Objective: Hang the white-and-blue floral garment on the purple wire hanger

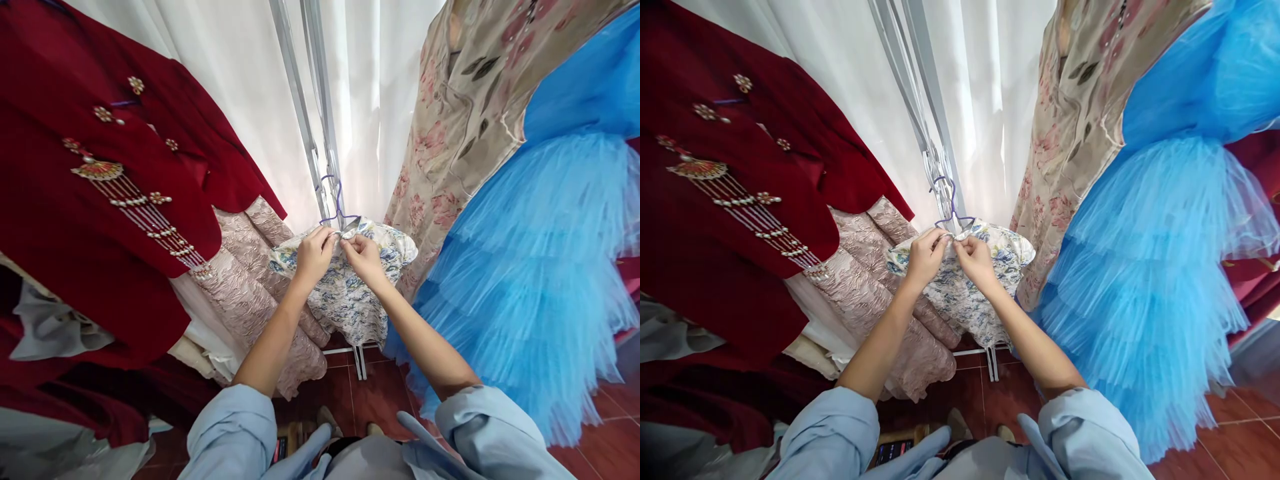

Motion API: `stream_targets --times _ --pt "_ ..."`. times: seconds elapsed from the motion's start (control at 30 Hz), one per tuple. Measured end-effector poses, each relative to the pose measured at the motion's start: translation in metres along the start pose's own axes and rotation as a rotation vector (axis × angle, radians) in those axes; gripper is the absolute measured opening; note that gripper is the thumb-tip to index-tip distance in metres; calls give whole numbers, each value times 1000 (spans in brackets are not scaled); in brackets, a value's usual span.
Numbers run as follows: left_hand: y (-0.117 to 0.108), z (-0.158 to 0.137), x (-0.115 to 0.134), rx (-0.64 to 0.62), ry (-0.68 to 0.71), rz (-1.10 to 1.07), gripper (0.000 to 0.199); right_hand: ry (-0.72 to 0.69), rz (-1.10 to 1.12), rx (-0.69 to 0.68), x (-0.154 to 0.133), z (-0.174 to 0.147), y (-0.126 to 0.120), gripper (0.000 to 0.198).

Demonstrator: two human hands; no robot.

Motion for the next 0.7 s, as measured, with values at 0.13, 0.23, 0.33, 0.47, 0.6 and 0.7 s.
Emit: stream_targets --times 0.13,0.23,0.33,0.47,0.6,0.7 --pt "-9 1 -1 88 -17 -51 22 -17 4 61 -3 2 4 30" --pt "-23 3 2 203 -21 -119 21 1 -32 42 4 3 9 29" --pt "-42 3 -2 343 -57 -214 21 60 -128 5 41 -15 15 30" --pt "-77 -2 -37 477 -156 -454 23 182 -401 55 124 -80 11 35" --pt "-146 -23 -75 774 -125 -602 30 267 -491 104 183 -139 1 32" --pt "-154 -33 -72 703 -148 -469 25 238 -399 103 192 -147 1 36"
Point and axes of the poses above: each hand's wrist, its own z-axis towards the middle knuckle, its own y-axis out of the palm, x = y × z, the point moved 10 cm from there along z, towards the middle knuckle, and after that the axes turned 1 degree about y, right-handed, at the moved point
